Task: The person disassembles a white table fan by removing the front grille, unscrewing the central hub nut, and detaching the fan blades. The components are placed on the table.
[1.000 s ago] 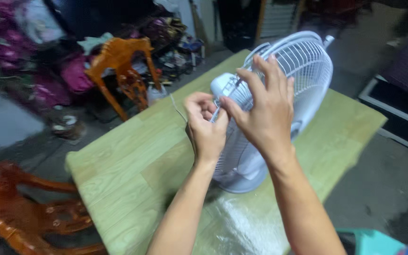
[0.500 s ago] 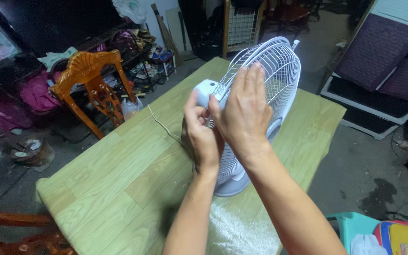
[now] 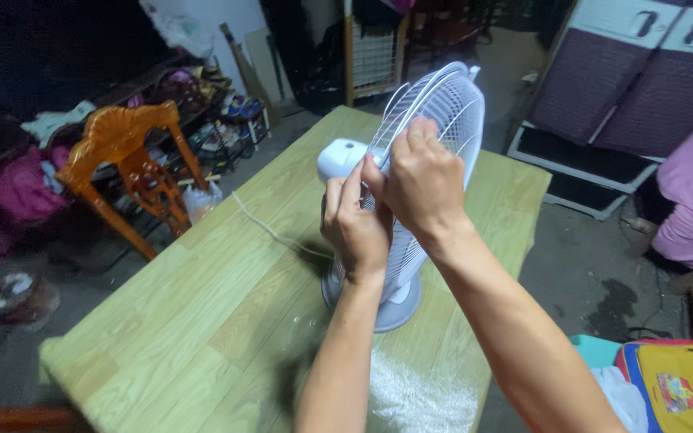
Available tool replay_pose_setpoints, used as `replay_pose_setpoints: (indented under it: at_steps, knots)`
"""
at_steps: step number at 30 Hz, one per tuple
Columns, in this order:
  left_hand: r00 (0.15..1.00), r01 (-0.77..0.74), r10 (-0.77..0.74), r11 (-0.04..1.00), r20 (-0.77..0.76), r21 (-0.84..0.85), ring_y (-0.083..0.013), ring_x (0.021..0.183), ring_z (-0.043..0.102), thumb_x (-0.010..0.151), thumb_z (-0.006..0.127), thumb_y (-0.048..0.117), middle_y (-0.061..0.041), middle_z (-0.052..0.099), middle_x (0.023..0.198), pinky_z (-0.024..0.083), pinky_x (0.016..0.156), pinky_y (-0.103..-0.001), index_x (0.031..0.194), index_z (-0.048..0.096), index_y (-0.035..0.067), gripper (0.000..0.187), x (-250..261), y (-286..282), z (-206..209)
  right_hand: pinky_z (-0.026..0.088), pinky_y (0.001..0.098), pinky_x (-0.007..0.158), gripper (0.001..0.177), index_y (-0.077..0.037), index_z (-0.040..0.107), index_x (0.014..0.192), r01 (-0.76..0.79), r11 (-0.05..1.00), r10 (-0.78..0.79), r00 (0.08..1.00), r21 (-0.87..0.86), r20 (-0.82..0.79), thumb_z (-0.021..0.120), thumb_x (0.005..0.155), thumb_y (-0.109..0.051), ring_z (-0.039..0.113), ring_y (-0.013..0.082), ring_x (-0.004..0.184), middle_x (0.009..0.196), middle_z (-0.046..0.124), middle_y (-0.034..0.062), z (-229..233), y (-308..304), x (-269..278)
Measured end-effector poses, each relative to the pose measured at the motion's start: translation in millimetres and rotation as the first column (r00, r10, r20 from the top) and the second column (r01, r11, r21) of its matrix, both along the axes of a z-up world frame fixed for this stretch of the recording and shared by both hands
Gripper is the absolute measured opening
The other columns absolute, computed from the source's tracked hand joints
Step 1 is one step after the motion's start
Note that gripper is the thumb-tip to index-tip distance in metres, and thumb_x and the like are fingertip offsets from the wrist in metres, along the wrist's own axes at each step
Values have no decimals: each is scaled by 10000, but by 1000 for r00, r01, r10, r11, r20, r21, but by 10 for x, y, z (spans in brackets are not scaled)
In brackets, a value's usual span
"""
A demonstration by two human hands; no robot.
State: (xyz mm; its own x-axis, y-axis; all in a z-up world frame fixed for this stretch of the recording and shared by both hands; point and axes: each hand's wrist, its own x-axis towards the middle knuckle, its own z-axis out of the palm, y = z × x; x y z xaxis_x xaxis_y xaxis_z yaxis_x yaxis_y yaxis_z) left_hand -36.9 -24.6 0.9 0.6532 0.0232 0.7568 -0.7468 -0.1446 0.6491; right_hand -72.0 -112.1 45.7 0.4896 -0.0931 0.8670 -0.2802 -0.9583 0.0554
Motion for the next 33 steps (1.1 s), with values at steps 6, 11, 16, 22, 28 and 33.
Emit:
replay_pose_setpoints:
  at_steps: [6,11,16,22,28,33]
  knots:
    - [999,-7,8,1000,44,-30,-299,867,696,914,773,144,-77,681,938,557,765,-399,1156,757,104,246,-64,-51,23,589,393,526,384,29,704,723,103,989,-118,980,-104,-159,714,866,-327,721,338,797,798,691,224,102,-10,2]
    - [999,43,-43,999,30,-16,-303,933,699,819,773,100,-73,691,987,558,830,-400,1200,740,102,382,-63,-28,9,574,340,470,239,34,689,718,147,949,-218,945,-277,-245,677,809,-186,693,275,665,700,658,208,139,-21,21]
    - [999,32,-32,999,-7,4,-301,940,700,836,798,122,-68,702,1000,548,817,-404,1164,743,107,333,-54,-42,-16,554,307,425,157,74,687,769,154,927,-273,902,-341,-335,672,736,-78,695,245,610,714,658,264,152,-52,78]
    - [999,27,-26,1000,-44,6,-267,880,698,921,765,154,-58,694,973,558,782,-409,1207,722,116,291,-43,-33,86,559,349,427,348,47,701,746,143,972,-195,934,-186,-300,748,829,-287,711,279,594,683,671,211,392,99,3]
    - [986,83,-95,992,-136,-92,-273,761,669,878,766,288,-49,640,813,525,711,-421,1230,504,59,495,-33,25,9,564,397,533,382,-64,749,757,330,939,-277,553,-100,-786,715,886,-422,719,237,678,718,709,82,719,217,252]
    - [999,-44,44,995,-7,93,-327,821,669,918,750,181,-98,651,891,521,735,-443,1058,621,89,211,129,30,-96,546,378,516,142,-112,762,757,13,978,-169,645,-210,-746,710,810,-233,733,268,691,744,719,79,680,236,377]
